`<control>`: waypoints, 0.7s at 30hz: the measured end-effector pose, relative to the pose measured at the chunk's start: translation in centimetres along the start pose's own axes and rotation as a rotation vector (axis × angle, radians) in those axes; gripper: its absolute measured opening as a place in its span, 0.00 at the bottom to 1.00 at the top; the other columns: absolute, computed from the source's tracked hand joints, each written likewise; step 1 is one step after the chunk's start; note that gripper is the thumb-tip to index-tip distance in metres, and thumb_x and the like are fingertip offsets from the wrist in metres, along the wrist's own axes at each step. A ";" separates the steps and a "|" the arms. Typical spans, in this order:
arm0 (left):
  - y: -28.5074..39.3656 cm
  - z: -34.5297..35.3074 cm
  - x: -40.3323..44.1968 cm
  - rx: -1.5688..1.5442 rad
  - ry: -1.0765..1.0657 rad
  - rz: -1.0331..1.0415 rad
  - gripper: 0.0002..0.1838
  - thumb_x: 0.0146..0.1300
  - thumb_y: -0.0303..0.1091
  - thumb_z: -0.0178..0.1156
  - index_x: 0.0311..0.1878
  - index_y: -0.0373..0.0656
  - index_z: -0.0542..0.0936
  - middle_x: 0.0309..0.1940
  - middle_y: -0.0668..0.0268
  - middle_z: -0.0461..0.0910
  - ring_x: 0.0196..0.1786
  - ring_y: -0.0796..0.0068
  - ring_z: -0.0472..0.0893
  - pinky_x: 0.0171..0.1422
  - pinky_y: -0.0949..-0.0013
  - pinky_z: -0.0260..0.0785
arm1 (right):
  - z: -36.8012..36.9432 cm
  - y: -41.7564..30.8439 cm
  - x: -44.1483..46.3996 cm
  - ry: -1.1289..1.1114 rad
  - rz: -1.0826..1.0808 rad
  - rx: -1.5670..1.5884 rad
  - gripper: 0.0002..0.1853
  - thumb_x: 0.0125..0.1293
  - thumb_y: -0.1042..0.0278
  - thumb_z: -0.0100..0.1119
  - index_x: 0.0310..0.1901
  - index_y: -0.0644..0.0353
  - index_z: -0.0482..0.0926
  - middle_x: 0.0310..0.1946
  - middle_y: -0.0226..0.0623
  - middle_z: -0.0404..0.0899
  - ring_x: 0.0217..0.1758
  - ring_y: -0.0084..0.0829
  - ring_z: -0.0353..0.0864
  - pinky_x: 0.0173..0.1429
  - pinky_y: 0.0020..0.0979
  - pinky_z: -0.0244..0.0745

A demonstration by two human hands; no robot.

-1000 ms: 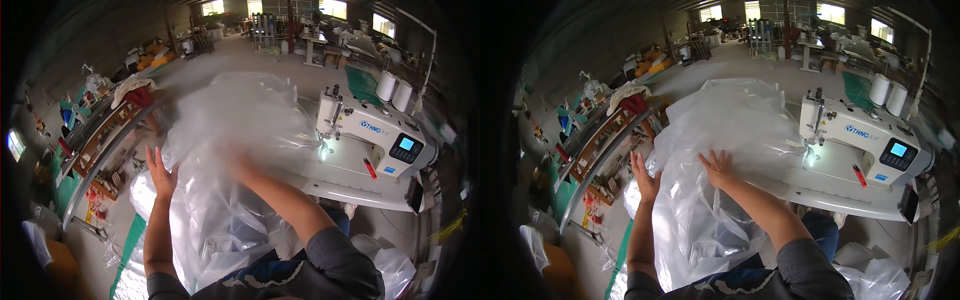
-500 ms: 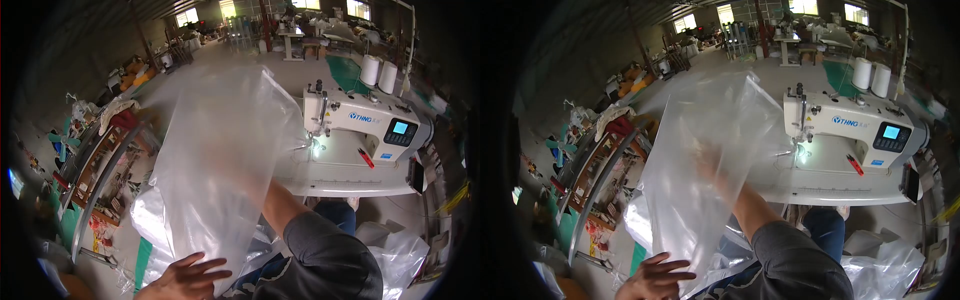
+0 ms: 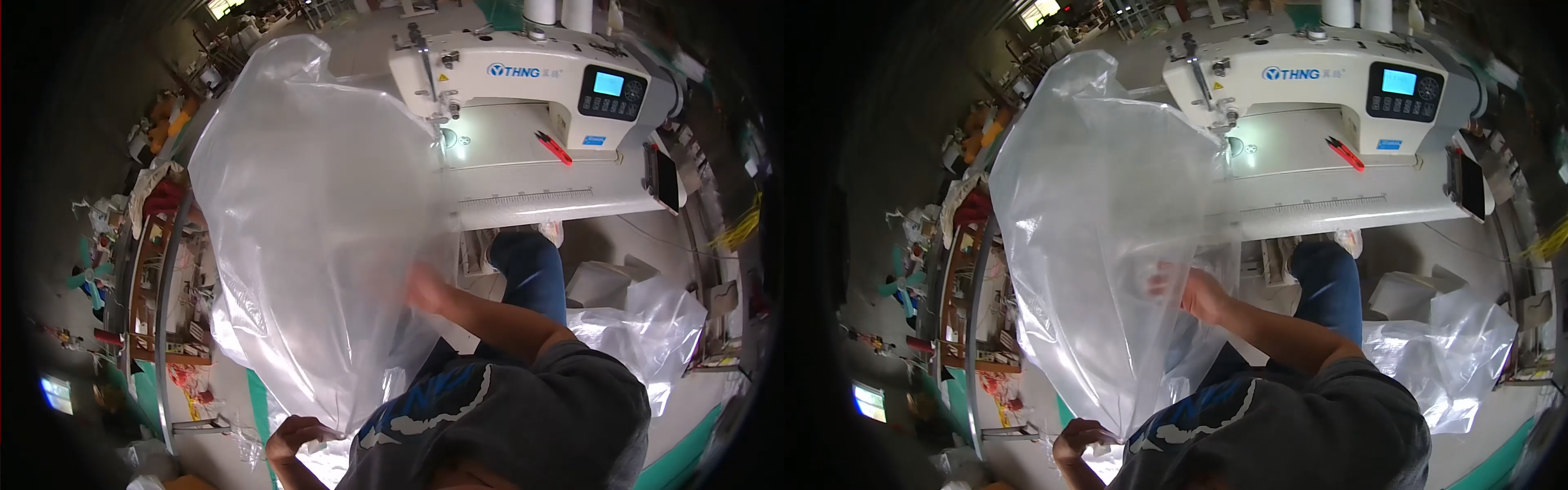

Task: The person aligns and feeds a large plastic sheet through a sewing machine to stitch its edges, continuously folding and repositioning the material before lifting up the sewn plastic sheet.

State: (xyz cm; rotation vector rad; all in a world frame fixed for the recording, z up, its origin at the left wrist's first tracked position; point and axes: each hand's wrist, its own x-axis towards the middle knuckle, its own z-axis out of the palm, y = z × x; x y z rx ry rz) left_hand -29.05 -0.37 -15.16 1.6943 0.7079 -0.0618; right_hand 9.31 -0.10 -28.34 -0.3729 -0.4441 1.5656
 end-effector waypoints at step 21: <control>13.2 -7.3 34.0 1.495 0.284 -0.226 0.30 0.69 0.64 0.37 0.73 0.72 0.55 0.77 0.76 0.47 0.77 0.48 0.43 0.70 0.24 0.34 | 1.7 -2.6 -3.2 0.576 -0.412 -0.481 0.15 0.69 0.66 0.50 0.26 0.65 0.74 0.23 0.36 0.78 0.22 0.25 0.75 0.32 0.26 0.74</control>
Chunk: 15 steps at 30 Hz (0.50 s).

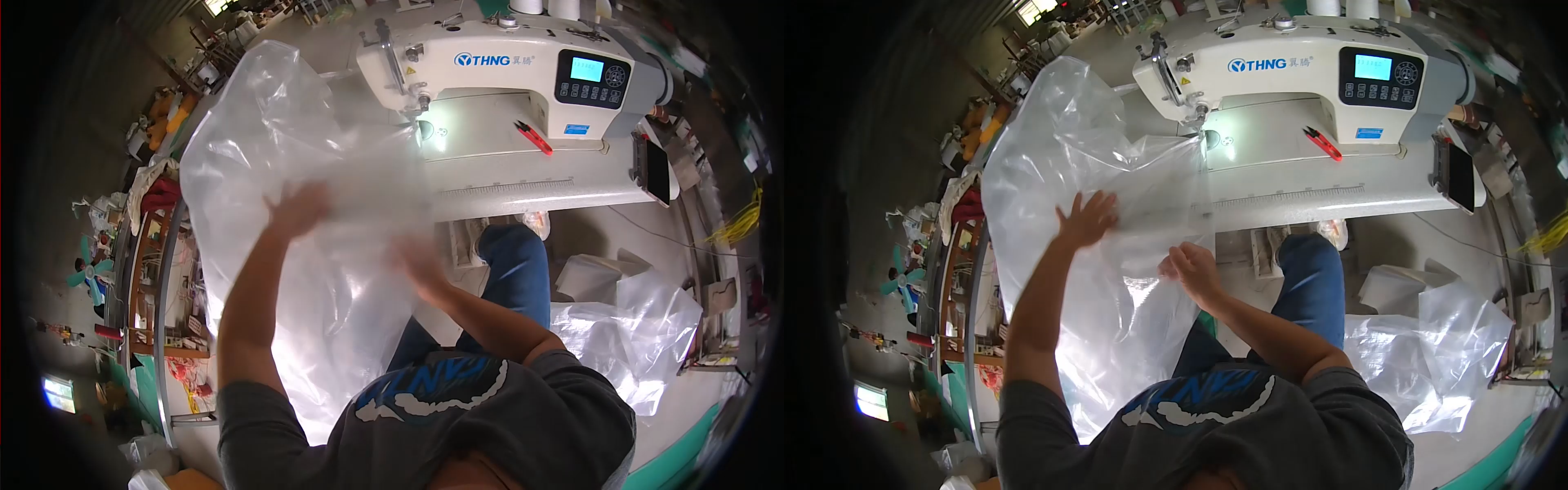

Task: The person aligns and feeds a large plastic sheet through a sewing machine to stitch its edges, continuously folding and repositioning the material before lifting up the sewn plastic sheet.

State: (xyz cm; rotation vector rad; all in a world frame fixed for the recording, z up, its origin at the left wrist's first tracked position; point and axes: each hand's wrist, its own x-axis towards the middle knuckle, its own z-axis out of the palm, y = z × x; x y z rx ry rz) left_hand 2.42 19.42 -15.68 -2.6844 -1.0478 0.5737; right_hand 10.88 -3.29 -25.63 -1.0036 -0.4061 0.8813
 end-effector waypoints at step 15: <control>13.9 9.2 -18.6 -0.736 0.621 0.073 0.29 0.52 0.38 0.69 0.58 0.43 0.73 0.50 0.55 0.76 0.52 0.50 0.77 0.56 0.57 0.71 | -3.8 6.4 -7.6 -0.521 -0.516 -0.750 0.14 0.67 0.60 0.53 0.47 0.61 0.75 0.44 0.50 0.79 0.42 0.51 0.81 0.46 0.43 0.74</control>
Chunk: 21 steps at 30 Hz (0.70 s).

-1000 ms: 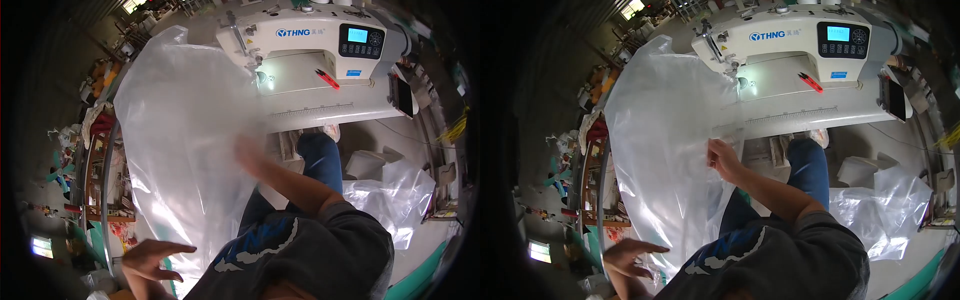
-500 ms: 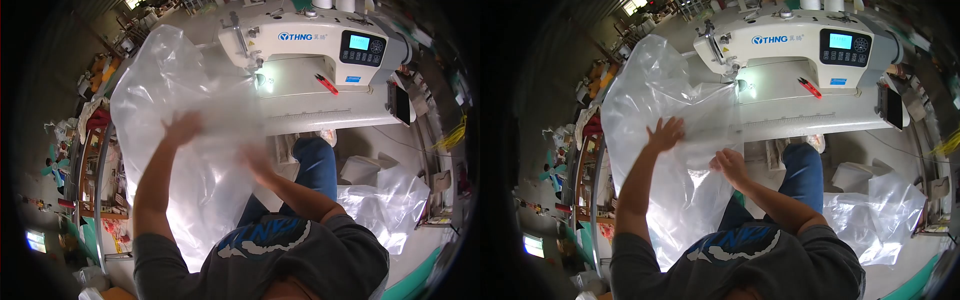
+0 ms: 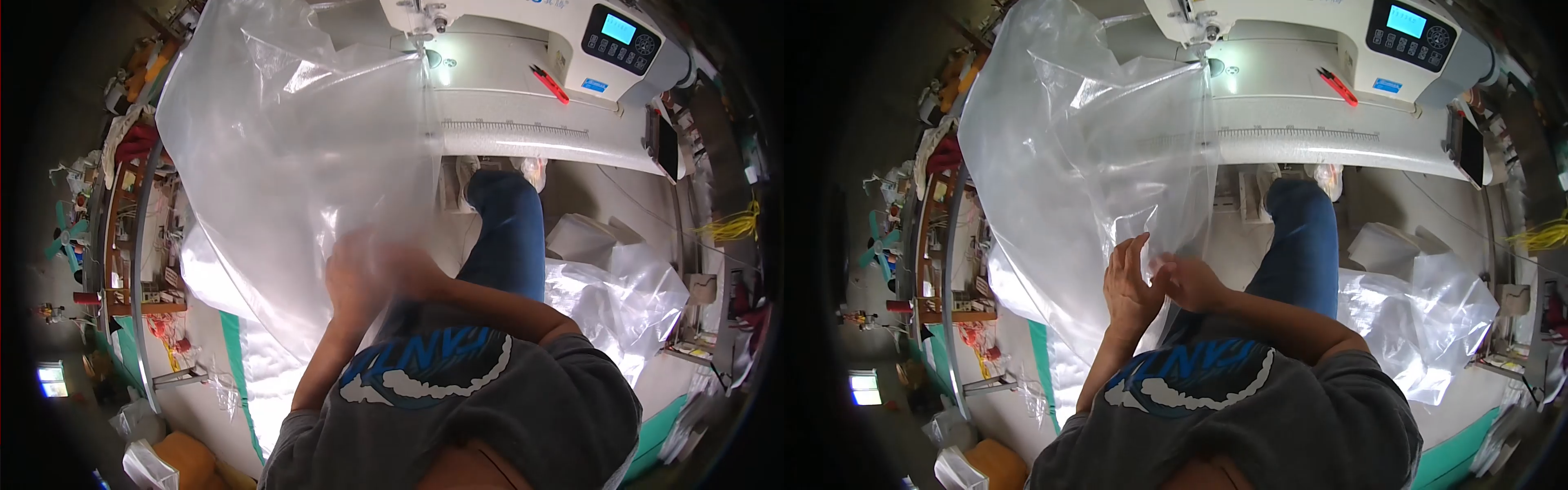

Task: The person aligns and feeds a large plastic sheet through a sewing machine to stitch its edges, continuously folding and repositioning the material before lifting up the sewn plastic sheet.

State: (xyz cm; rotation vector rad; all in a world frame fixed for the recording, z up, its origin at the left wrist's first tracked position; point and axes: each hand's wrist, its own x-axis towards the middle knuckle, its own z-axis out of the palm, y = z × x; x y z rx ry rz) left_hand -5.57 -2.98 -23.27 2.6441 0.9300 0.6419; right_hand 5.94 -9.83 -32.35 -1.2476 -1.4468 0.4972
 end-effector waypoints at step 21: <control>-0.3 0.2 -1.3 -0.107 -0.073 0.037 0.04 0.60 0.26 0.57 0.39 0.41 0.76 0.30 0.61 0.80 0.33 0.60 0.81 0.37 0.66 0.73 | -1.8 -2.1 -3.6 -0.325 -0.404 -0.534 0.17 0.59 0.68 0.60 0.50 0.57 0.76 0.45 0.42 0.78 0.28 0.31 0.80 0.26 0.34 0.77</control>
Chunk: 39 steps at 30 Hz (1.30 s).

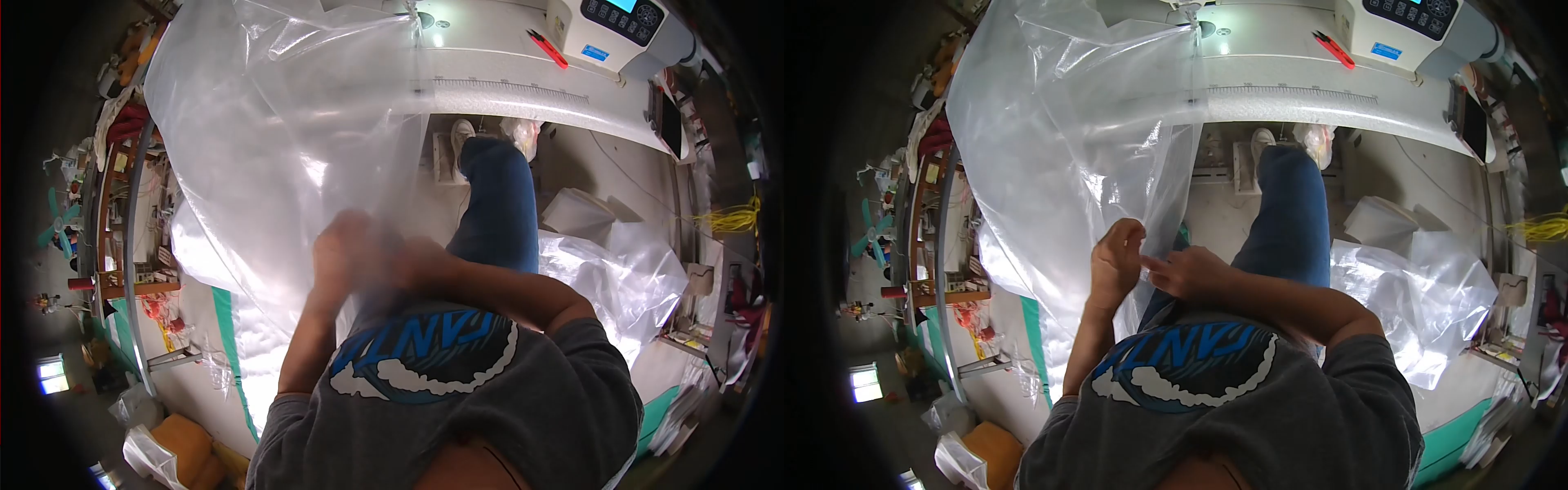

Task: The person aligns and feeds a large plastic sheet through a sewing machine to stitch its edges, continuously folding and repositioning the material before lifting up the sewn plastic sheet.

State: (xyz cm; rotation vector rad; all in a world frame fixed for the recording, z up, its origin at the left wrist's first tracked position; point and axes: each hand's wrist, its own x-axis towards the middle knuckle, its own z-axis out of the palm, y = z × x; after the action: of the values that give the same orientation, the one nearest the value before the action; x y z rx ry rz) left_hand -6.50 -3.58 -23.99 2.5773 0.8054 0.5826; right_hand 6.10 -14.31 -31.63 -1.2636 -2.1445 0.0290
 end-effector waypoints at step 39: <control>0.3 -1.9 -1.1 -0.532 -0.186 -0.090 0.08 0.67 0.25 0.54 0.43 0.32 0.81 0.27 0.62 0.83 0.29 0.77 0.81 0.36 0.74 0.76 | -1.5 -3.4 4.4 -0.067 -0.129 0.316 0.03 0.59 0.73 0.58 0.30 0.61 0.76 0.20 0.38 0.77 0.19 0.30 0.80 0.21 0.29 0.75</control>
State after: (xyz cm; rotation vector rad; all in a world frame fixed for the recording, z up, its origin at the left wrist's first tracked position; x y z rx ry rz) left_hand -8.13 -4.04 -22.58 2.0610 0.6010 0.4476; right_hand 2.81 -13.11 -27.11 -0.9535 -2.1698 0.3459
